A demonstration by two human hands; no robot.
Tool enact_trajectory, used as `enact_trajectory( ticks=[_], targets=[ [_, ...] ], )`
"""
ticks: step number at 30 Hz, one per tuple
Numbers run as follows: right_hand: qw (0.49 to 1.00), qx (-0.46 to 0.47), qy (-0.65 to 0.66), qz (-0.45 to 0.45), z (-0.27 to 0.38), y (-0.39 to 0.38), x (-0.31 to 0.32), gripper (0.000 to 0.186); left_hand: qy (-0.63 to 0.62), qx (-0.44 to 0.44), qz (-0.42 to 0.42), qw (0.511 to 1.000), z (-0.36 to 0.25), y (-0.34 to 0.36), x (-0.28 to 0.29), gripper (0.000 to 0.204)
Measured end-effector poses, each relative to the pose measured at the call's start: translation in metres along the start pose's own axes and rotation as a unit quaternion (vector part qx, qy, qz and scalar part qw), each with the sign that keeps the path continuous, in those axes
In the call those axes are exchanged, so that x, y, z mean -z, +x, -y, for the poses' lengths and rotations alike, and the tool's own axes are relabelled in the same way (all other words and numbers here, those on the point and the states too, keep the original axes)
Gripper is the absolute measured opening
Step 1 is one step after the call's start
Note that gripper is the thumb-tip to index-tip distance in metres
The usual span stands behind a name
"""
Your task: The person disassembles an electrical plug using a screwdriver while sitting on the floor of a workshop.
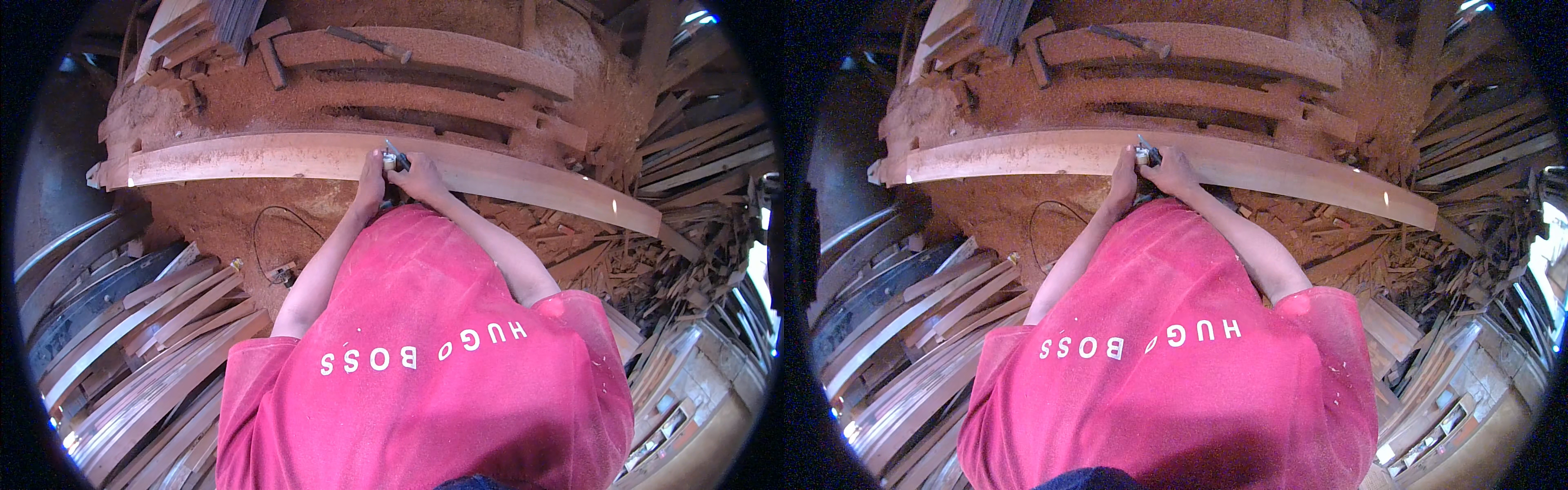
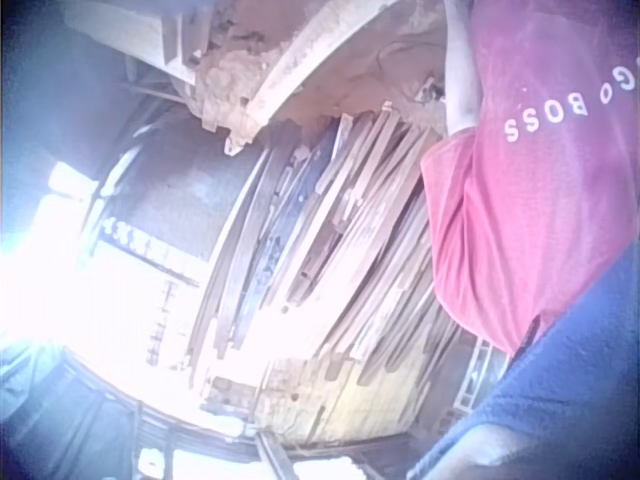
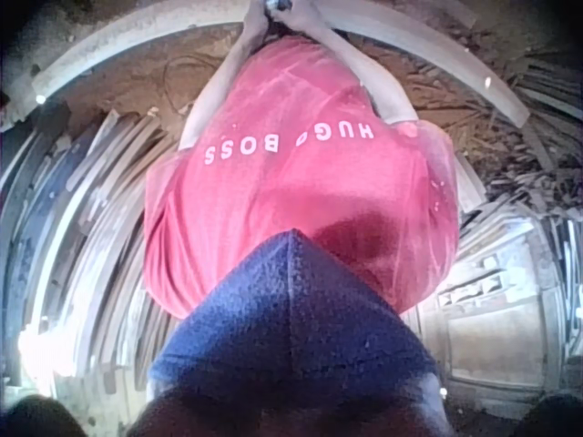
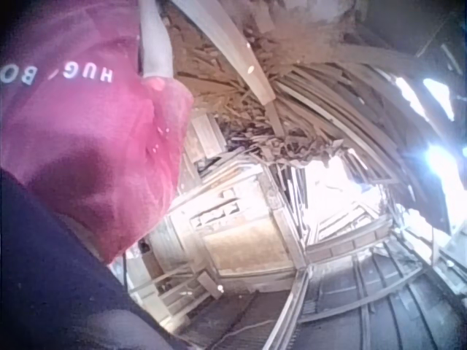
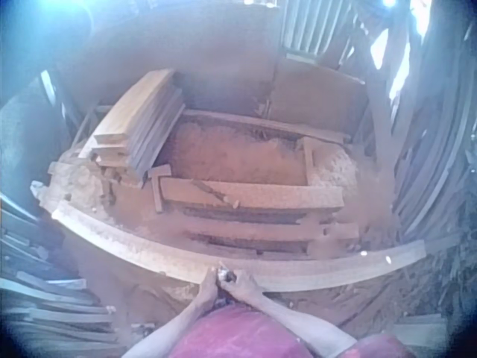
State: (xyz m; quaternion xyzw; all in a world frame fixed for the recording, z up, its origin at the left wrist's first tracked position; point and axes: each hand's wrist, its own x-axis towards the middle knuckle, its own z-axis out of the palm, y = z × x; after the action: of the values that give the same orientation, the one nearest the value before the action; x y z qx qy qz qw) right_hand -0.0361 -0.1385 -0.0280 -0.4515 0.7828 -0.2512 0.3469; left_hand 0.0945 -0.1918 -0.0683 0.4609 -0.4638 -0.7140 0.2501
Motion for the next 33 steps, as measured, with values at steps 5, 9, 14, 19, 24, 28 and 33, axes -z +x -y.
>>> enact_trajectory(
  ticks=[5, 9, 14, 19, 24, 28, 33],
  targets=[
    [0.992, -0.042, 0.090, 0.080, -0.005, 0.007, 0.003, 0.039, 0.031, -0.009, -0.036, 0.999, -0.008, -0.003, 0.000, 0.043],
    [0.988, 0.013, 0.091, 0.121, 0.009, -0.003, 0.018, 0.039, -0.100, 0.101, -0.075, 0.987, -0.015, -0.005, 0.013, 0.041],
    [0.989, -0.018, 0.095, 0.108, -0.010, 0.003, 0.011, 0.043, -0.202, 0.133, -0.049, 0.969, 0.002, 0.005, 0.015, 0.040],
    [0.992, -0.034, 0.059, 0.105, -0.018, 0.006, 0.014, 0.043, -0.338, 0.167, -0.026, 0.926, 0.027, 0.016, 0.031, 0.043],
    [0.997, -0.002, -0.076, 0.007, -0.028, 0.003, 0.018, 0.047, -0.371, 0.173, -0.021, 0.912, -0.006, 0.008, 0.029, 0.049],
    [0.991, 0.002, -0.136, 0.015, -0.026, 0.002, 0.016, 0.054, -0.415, 0.174, 0.020, 0.893, -0.027, 0.004, 0.038, 0.052],
    [0.982, 0.004, -0.187, 0.034, -0.029, 0.003, 0.010, 0.060, -0.436, 0.145, 0.062, 0.886, -0.051, -0.005, 0.047, 0.054]
  ],
)
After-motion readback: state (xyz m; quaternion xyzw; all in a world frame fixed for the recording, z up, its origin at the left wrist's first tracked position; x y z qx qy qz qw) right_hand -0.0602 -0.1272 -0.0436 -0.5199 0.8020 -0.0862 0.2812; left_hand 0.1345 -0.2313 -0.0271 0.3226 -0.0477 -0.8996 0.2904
